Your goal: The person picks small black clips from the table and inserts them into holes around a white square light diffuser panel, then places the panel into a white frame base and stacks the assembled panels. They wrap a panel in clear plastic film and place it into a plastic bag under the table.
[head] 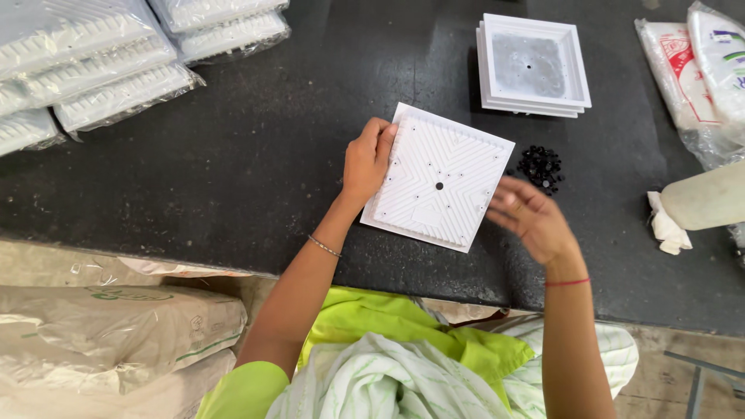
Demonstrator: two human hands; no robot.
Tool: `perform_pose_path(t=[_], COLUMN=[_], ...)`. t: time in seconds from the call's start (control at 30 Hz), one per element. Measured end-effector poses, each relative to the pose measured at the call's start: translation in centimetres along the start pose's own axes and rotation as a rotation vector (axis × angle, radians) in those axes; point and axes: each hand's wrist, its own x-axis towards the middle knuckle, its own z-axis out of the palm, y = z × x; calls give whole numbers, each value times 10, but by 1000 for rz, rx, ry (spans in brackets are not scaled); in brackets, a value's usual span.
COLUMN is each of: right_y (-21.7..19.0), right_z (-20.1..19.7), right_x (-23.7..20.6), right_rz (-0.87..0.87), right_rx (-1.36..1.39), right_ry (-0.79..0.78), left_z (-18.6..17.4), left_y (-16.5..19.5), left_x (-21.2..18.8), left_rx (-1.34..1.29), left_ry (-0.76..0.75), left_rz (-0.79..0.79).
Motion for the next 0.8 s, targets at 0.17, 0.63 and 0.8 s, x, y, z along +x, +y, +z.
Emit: perform_pose_path(t=[0.17, 0.63, 0.8], right_y=[29, 18, -24], right_z=[-5, 10, 49], right_x=[-2, -2, -25], right_rz=[51, -32, -317], right_rx=[133, 19, -357], right_ry=[-200, -240, -99], left_z=[-4, -18, -36], left_y=[6, 4, 2], left_x=[-3, -3, 6], left_rx=[-26, -84, -42], left_ry=[-16, 41, 214], left_rz=[27, 124, 234])
